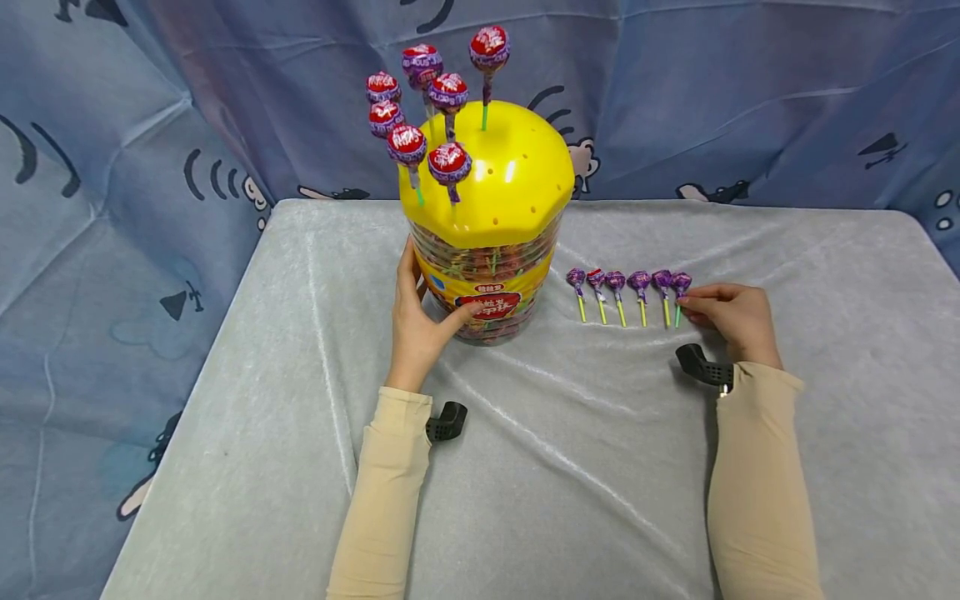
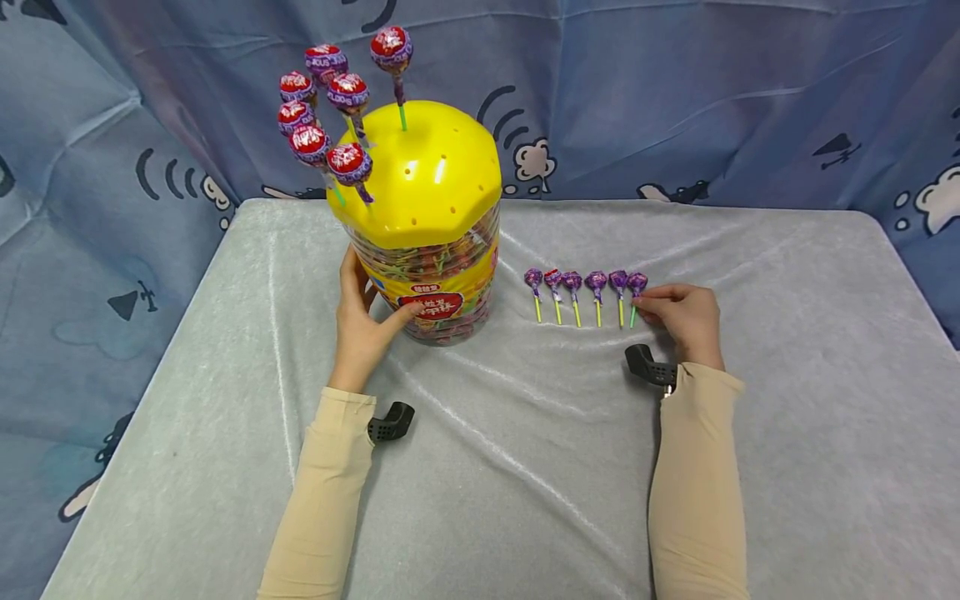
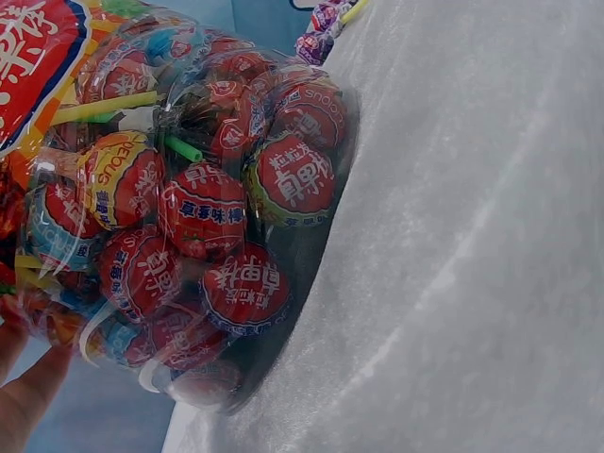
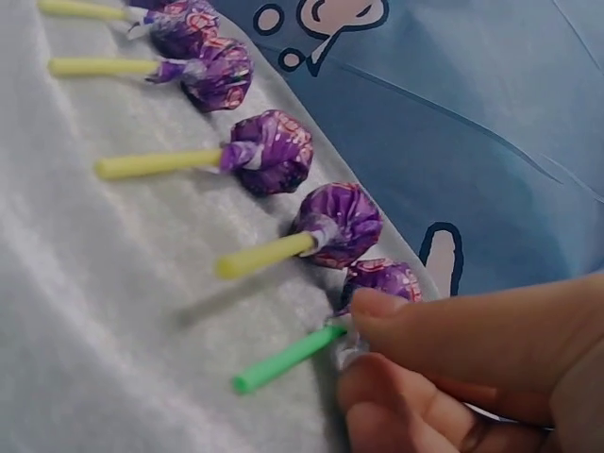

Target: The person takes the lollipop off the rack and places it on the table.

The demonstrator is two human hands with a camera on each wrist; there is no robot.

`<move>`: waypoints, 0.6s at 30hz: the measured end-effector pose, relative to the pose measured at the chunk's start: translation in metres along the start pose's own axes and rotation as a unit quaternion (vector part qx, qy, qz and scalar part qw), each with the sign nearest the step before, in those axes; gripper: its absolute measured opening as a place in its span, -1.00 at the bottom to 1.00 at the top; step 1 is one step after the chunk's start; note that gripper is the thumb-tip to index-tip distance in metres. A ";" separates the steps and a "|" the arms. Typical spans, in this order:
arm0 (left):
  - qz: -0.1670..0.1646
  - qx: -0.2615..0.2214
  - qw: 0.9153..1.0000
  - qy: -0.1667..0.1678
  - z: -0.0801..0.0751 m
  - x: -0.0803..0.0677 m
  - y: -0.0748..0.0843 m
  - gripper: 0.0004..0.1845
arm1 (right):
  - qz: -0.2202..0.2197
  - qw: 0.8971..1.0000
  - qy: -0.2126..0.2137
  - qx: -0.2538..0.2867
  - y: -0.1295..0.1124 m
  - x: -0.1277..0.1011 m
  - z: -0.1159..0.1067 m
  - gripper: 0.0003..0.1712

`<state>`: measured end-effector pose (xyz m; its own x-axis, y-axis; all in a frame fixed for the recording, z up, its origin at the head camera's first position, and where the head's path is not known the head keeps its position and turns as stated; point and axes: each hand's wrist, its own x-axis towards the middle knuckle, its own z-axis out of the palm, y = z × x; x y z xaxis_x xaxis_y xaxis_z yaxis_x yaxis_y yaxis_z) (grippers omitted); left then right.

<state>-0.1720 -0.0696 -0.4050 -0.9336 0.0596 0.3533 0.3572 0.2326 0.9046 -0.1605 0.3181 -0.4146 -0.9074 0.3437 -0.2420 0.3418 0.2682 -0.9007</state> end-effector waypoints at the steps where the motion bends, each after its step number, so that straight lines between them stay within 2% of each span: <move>1: 0.000 0.000 1.000 0.000 0.000 0.000 0.000 0.19 | -0.001 1.000 0.002 0.005 0.000 0.000 0.000 -0.91; 5: 0.001 -0.002 1.000 0.000 0.000 0.000 0.000 0.20 | -0.006 0.998 0.011 0.062 -0.003 -0.002 -0.002 -0.77; 8: 0.000 -0.005 1.000 0.000 0.000 0.000 0.000 0.20 | -0.015 0.994 0.018 0.107 -0.008 -0.004 -0.001 -0.75; 12: 0.000 -0.004 1.000 -0.001 0.000 0.001 0.000 0.19 | -0.035 0.986 0.020 0.162 -0.017 -0.009 0.001 -0.78; 16: 0.000 0.000 1.000 -0.001 0.000 0.000 0.000 0.20 | -0.051 0.972 0.016 0.228 -0.029 -0.015 0.006 -0.86; 18: -0.001 -0.001 1.000 -0.003 0.000 0.000 0.000 0.20 | -0.061 0.968 0.018 0.242 -0.035 -0.020 0.008 -0.88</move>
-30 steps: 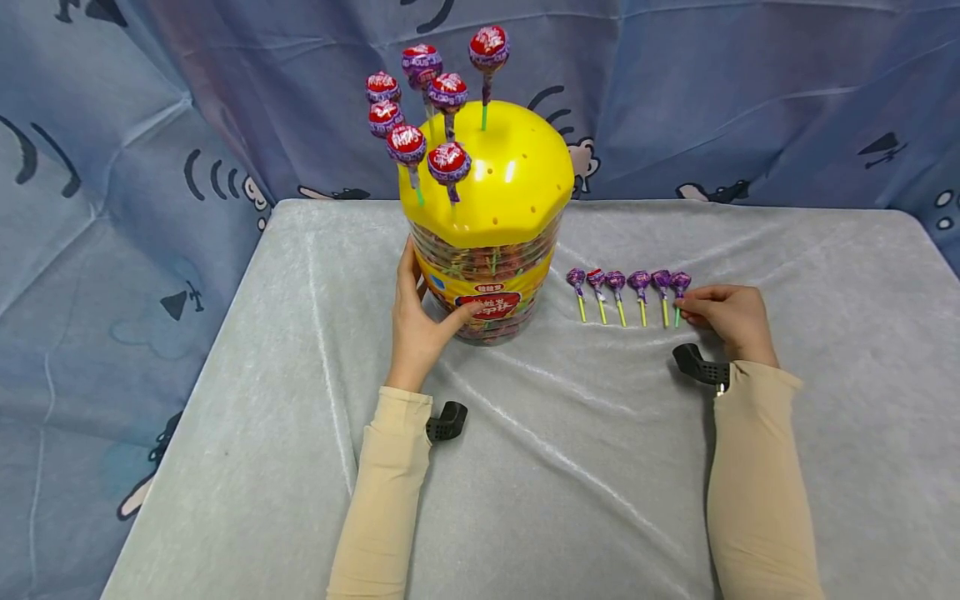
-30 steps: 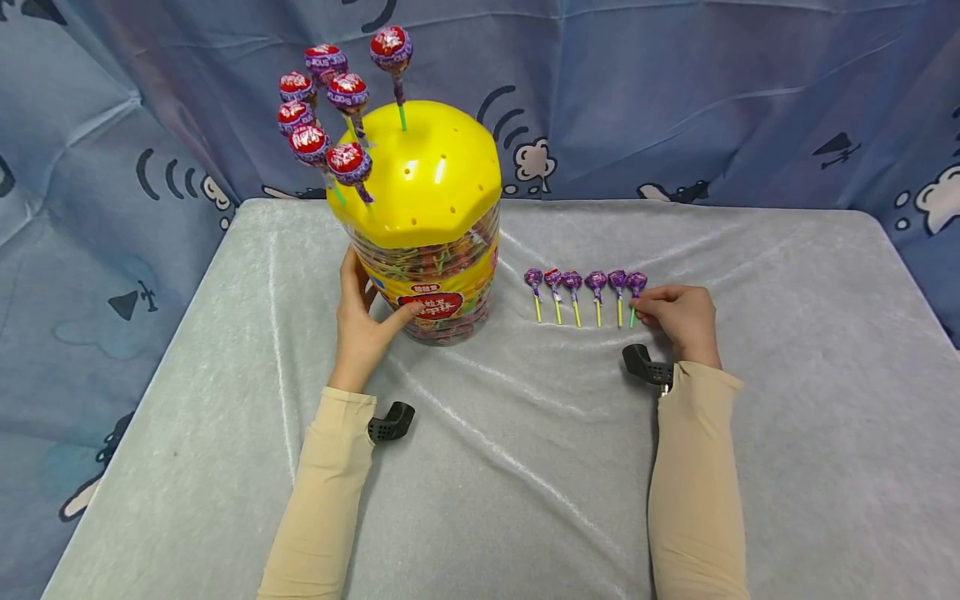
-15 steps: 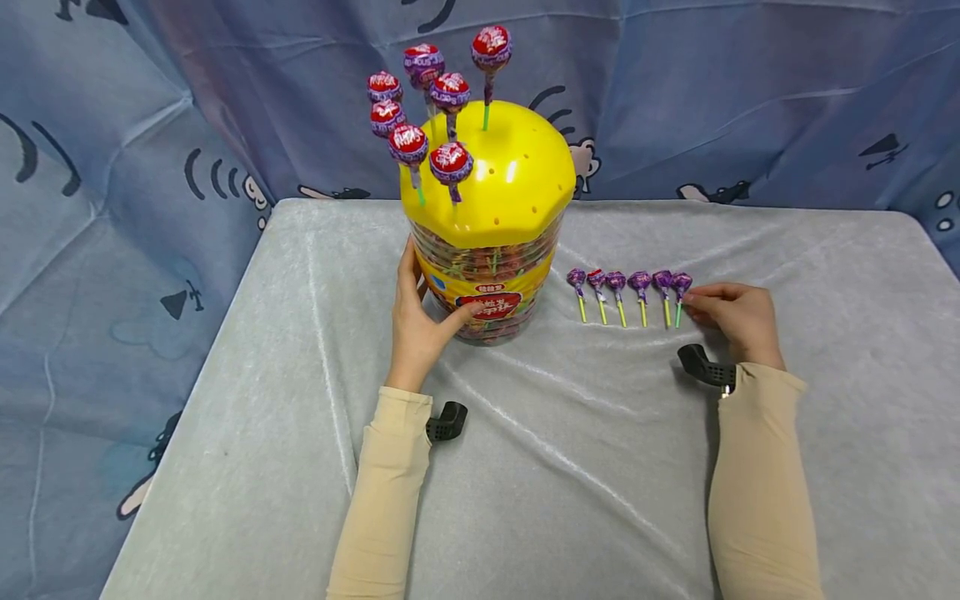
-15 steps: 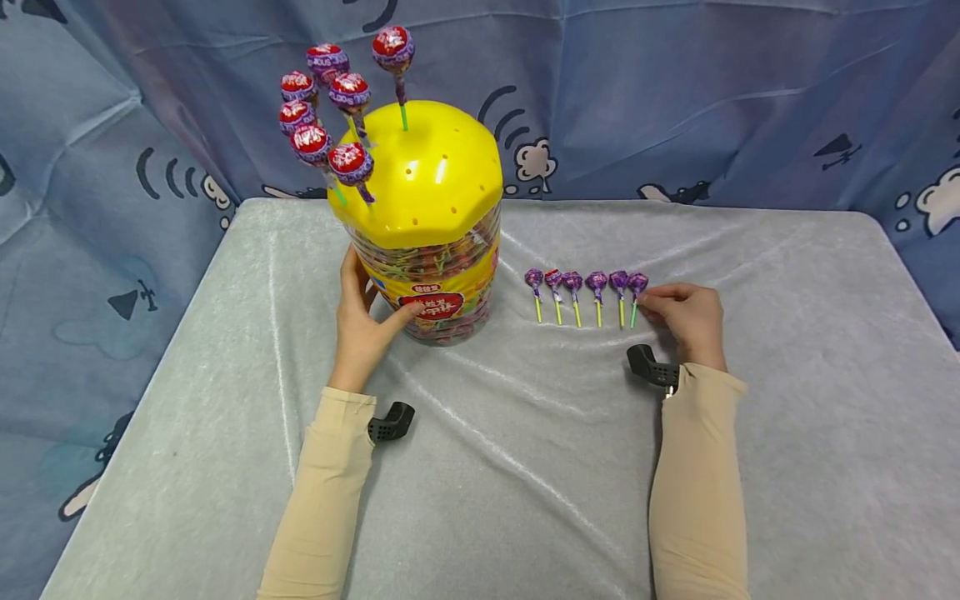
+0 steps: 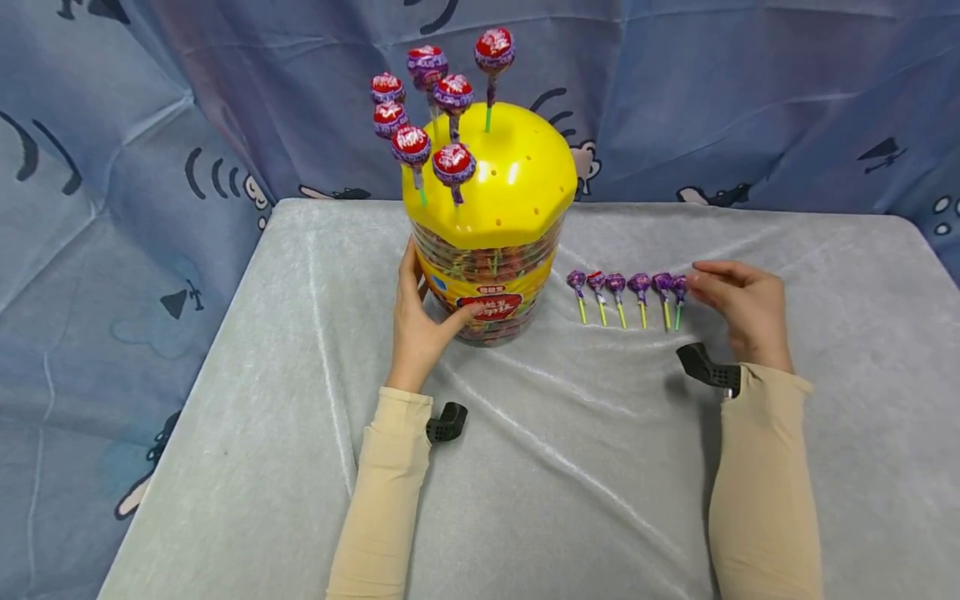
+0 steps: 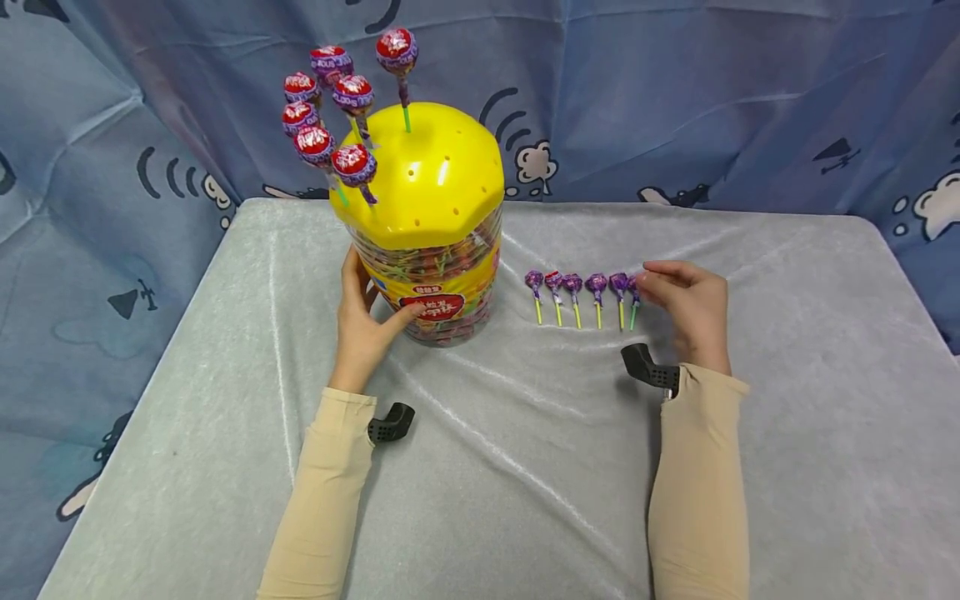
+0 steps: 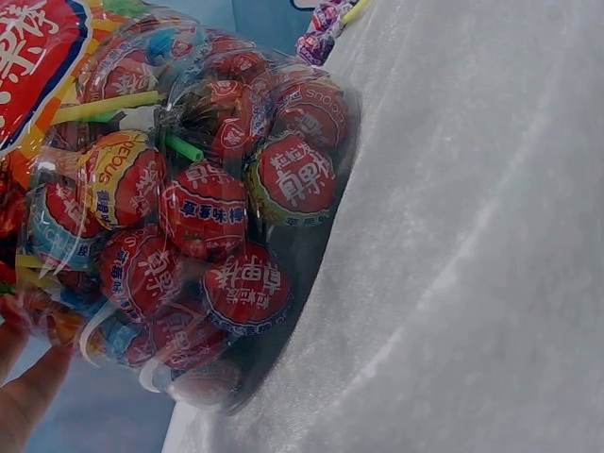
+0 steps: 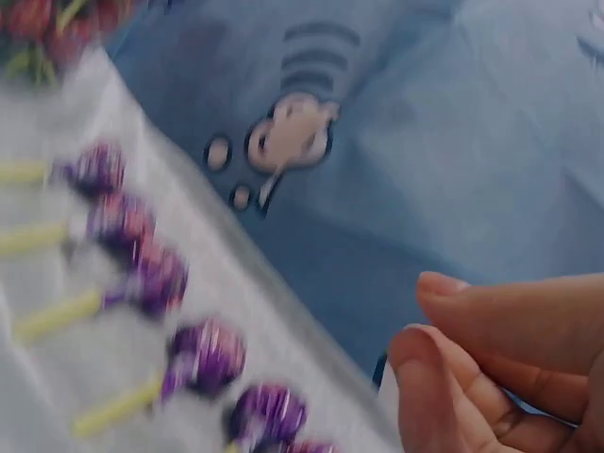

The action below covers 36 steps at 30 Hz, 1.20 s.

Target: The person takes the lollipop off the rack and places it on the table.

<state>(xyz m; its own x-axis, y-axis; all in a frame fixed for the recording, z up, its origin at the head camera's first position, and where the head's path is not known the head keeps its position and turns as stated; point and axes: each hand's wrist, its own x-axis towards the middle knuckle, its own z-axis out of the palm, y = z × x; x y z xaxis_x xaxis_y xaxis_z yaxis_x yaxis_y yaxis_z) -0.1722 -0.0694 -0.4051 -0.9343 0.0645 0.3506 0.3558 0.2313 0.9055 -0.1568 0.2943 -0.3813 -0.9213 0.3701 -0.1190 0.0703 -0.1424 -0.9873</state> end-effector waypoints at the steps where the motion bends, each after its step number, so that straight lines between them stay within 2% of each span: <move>1: -0.001 0.000 1.000 0.000 0.000 0.000 0.000 0.20 | -0.007 1.000 -0.002 0.004 -0.002 -0.002 0.003 -0.88; 8: -0.008 0.006 1.000 -0.003 0.002 0.000 0.000 0.23 | -0.083 0.996 -0.025 0.018 -0.023 -0.018 0.032 -0.81; 18: -0.008 0.005 1.000 -0.004 0.002 -0.001 -0.001 0.20 | -0.177 0.979 -0.090 0.036 -0.062 -0.035 0.085 -0.73; 27: -0.005 0.014 1.000 -0.003 -0.001 0.000 0.000 0.19 | -0.209 0.967 -0.127 0.065 -0.099 -0.040 0.131 -0.73; 36: -0.005 0.007 1.000 -0.001 -0.001 0.001 -0.002 0.20 | -0.236 0.957 -0.152 0.069 -0.119 -0.043 0.166 -0.81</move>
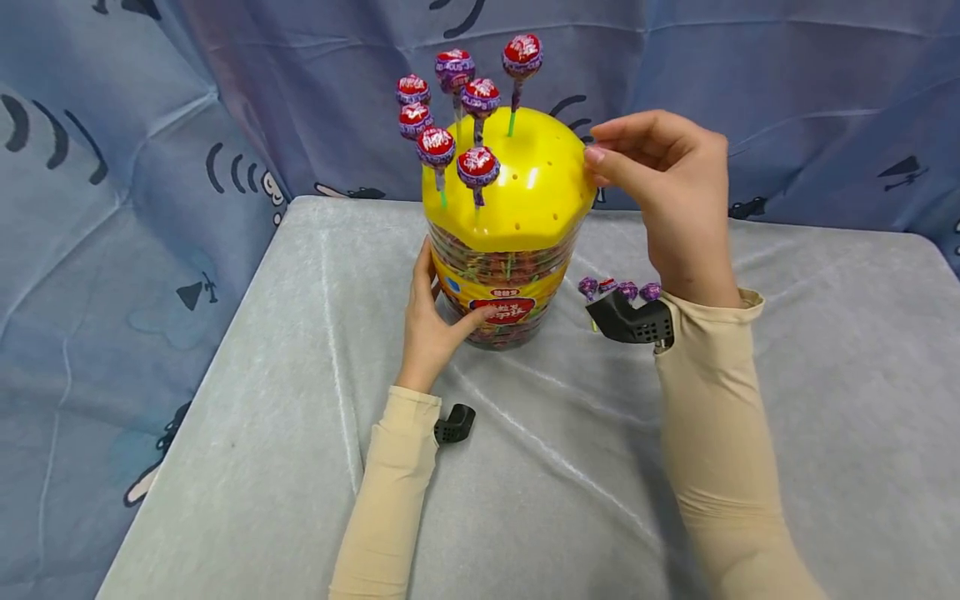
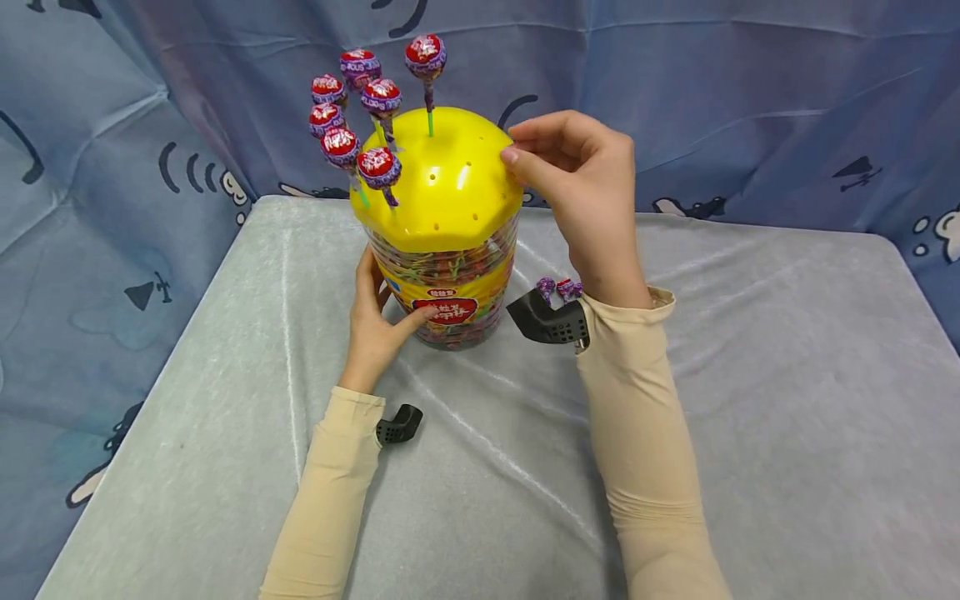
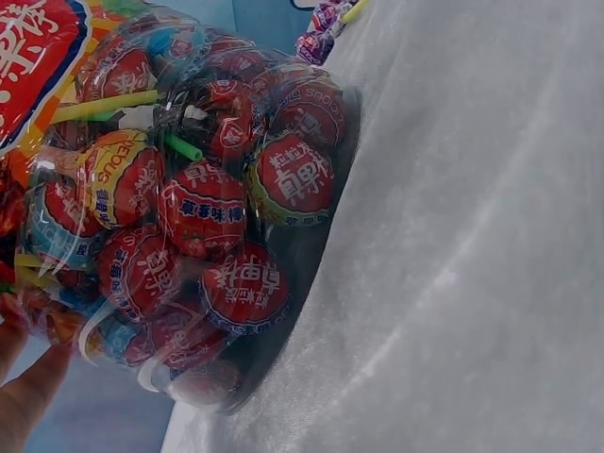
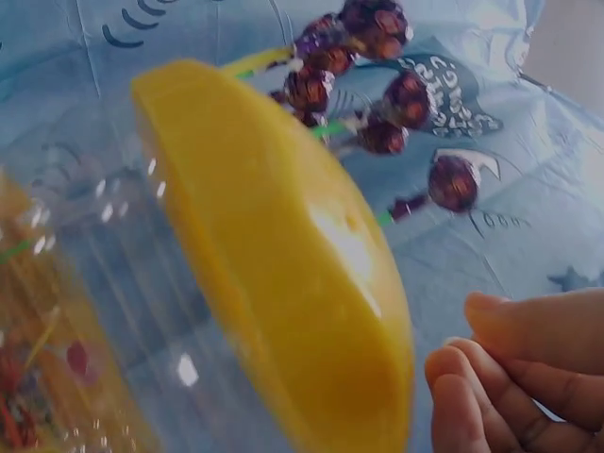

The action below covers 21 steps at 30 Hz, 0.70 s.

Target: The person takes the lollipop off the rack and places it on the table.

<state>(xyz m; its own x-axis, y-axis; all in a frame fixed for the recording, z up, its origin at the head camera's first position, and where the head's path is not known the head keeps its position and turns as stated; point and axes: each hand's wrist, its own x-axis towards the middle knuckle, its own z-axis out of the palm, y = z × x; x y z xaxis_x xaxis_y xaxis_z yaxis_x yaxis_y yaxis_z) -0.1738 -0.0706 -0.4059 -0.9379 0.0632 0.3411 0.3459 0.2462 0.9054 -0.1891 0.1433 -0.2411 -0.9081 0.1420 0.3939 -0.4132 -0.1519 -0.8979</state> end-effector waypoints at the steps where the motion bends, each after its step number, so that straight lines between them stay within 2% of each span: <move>1: 0.000 -0.001 1.000 0.000 0.000 0.000 0.000 0.20 | -0.004 1.000 -0.003 -0.002 -0.001 0.002 0.004 -0.81; 9: 0.000 0.001 1.000 0.004 0.001 0.000 0.001 0.21 | -0.035 0.996 -0.008 -0.079 -0.005 0.014 0.034 -0.87; 14: 0.002 0.002 1.000 0.002 0.001 0.001 0.001 0.20 | -0.060 0.991 0.000 -0.117 -0.001 0.019 0.045 -0.85; 18: 0.003 0.003 1.000 0.000 0.000 0.000 0.000 0.14 | -0.120 0.982 -0.009 -0.144 0.006 0.021 0.050 -0.83; 21: 0.002 0.007 1.000 0.000 0.000 0.000 0.000 0.12 | -0.143 0.979 -0.011 -0.147 0.010 0.023 0.053 -0.81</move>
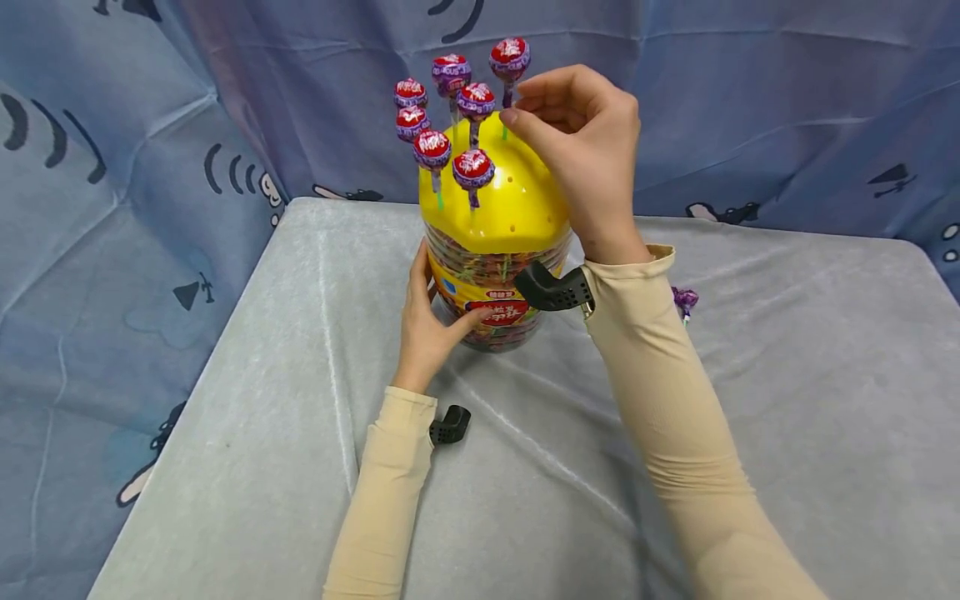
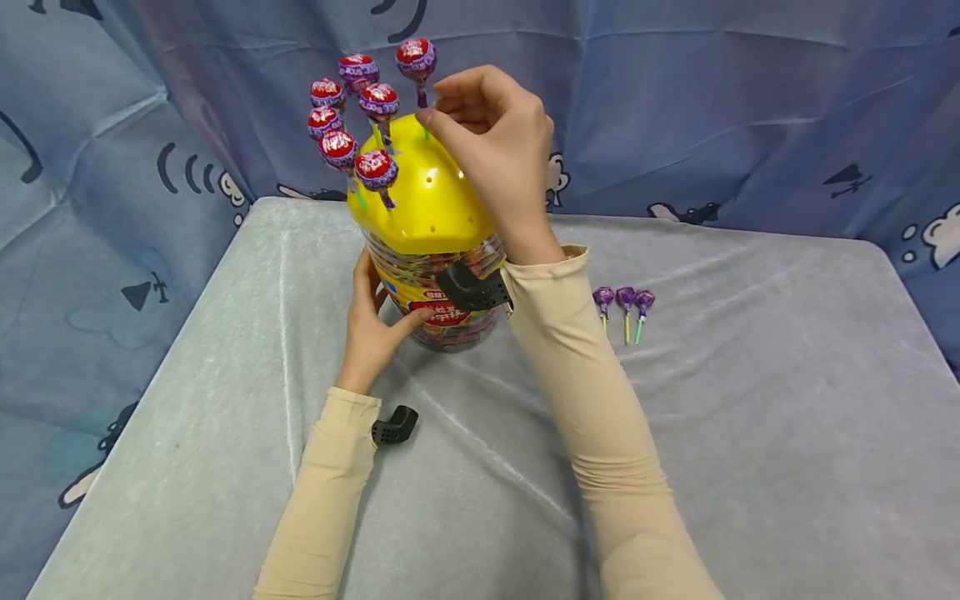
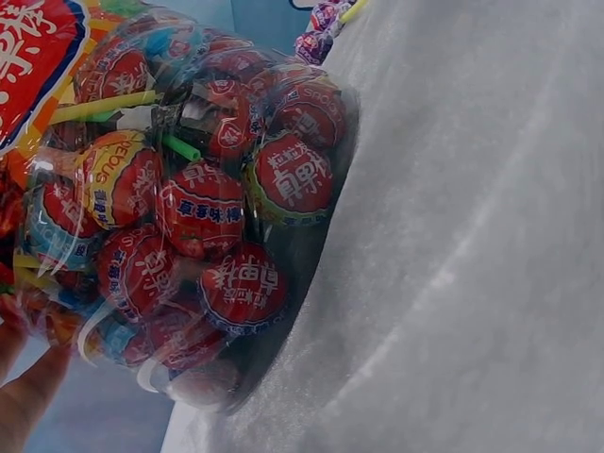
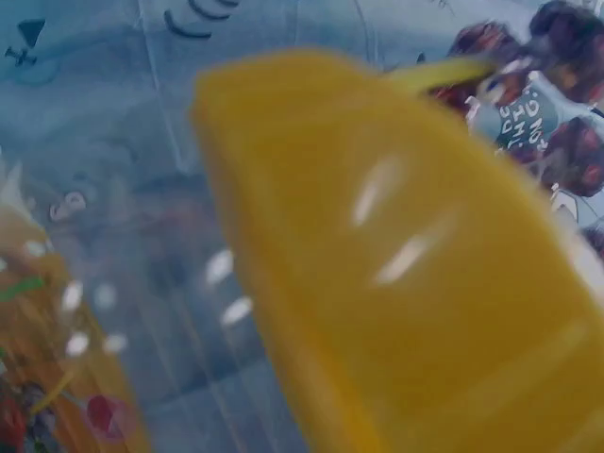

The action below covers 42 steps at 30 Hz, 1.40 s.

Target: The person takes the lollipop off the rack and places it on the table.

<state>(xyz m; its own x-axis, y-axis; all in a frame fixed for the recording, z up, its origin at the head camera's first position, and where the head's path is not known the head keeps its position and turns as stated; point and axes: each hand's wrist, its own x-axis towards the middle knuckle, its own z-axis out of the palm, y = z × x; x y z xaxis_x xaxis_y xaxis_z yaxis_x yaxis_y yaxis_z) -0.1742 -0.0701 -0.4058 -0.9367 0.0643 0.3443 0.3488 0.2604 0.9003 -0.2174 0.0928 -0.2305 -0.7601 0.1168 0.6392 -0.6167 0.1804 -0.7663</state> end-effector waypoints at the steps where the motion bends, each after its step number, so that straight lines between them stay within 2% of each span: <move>1: 0.000 0.001 1.000 0.000 0.000 0.000 0.000 0.13 | 0.000 1.000 0.001 0.000 0.001 0.000 0.001 -0.81; 4: 0.002 0.002 1.000 0.000 0.000 0.000 0.000 0.13 | 0.009 1.000 0.004 -0.002 0.001 0.000 0.003 -0.81; 9: 0.002 0.002 1.000 0.002 0.000 0.001 0.000 0.19 | -0.005 1.000 -0.001 -0.009 0.002 0.000 0.003 -0.85; 16: 0.005 -0.004 1.000 0.002 -0.001 0.000 -0.001 0.20 | 0.029 1.000 -0.002 0.008 0.003 0.003 0.003 -0.91; 26: 0.004 -0.003 1.000 0.001 0.000 0.000 0.000 0.18 | 0.042 0.999 0.010 0.033 -0.001 0.004 0.002 -0.93; 34: 0.002 -0.002 1.000 0.001 0.000 0.001 0.001 0.13 | 0.069 0.990 0.005 0.125 -0.002 0.007 -0.003 -0.95; 42: 0.001 -0.002 1.000 0.005 0.001 0.000 0.000 0.20 | 0.104 0.968 -0.003 0.229 -0.001 0.006 -0.010 -0.98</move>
<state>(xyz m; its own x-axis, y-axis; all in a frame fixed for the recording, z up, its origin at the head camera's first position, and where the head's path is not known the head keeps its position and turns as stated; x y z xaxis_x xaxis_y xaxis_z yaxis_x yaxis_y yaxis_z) -0.1741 -0.0695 -0.4062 -0.9356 0.0542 0.3489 0.3508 0.2565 0.9006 -0.2190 0.1027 -0.2251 -0.8781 0.0976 0.4685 -0.4749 -0.2989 -0.8278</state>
